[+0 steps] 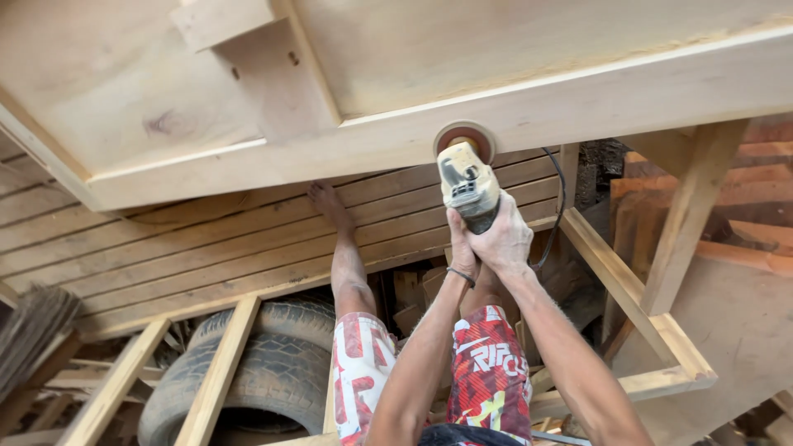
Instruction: The person sands a large wood plank using a power sander, moving the tool across the flat surface and around the edges of a circular cutout while another person assists by holding the tool.
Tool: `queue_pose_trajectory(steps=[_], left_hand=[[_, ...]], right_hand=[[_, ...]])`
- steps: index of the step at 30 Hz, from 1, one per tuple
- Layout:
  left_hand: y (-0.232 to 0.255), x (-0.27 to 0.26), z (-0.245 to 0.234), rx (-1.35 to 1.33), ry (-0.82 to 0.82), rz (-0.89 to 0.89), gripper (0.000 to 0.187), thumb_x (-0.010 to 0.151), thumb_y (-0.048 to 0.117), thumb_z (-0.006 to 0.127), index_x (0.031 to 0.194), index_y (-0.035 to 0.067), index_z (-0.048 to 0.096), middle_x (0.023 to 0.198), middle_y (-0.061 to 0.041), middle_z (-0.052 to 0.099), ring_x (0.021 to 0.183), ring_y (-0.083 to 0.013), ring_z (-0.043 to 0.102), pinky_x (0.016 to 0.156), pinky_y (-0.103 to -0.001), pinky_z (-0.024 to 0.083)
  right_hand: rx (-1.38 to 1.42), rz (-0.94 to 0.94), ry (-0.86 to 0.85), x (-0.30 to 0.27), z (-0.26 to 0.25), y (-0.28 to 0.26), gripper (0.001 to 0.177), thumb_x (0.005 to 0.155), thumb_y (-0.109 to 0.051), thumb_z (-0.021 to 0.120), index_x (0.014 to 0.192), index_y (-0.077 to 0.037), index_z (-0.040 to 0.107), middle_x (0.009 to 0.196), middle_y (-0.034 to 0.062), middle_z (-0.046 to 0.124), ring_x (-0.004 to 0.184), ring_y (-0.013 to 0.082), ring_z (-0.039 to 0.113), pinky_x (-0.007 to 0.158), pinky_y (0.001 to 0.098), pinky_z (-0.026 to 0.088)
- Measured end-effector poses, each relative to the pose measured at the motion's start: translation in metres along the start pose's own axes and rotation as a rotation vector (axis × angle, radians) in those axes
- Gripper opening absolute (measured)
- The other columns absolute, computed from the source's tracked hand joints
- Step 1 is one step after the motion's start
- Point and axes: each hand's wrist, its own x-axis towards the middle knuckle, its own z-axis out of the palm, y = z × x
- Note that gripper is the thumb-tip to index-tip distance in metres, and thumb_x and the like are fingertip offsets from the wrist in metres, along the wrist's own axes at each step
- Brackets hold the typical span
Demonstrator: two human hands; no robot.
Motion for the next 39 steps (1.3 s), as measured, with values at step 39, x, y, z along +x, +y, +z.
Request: queue_pose_trajectory(steps=[39], left_hand=[[0.111, 0.000, -0.089, -0.208, 0.009, 0.051, 0.089, 0.089, 0.078, 0.047, 0.140, 0.006, 0.056, 0.130, -0.009, 0.067, 0.116, -0.0233, 0.065, 0.099, -0.034, 0.053]], right_hand=[[0.022, -0.055, -0.032, -0.012, 0.120, -0.097, 0.088, 0.080, -0.065, 0.082, 0.130, 0.001, 0.052, 0.107, 0.0231, 0.070, 0.091, 0.0434, 0.072, 0.077, 0.0520, 0.058]])
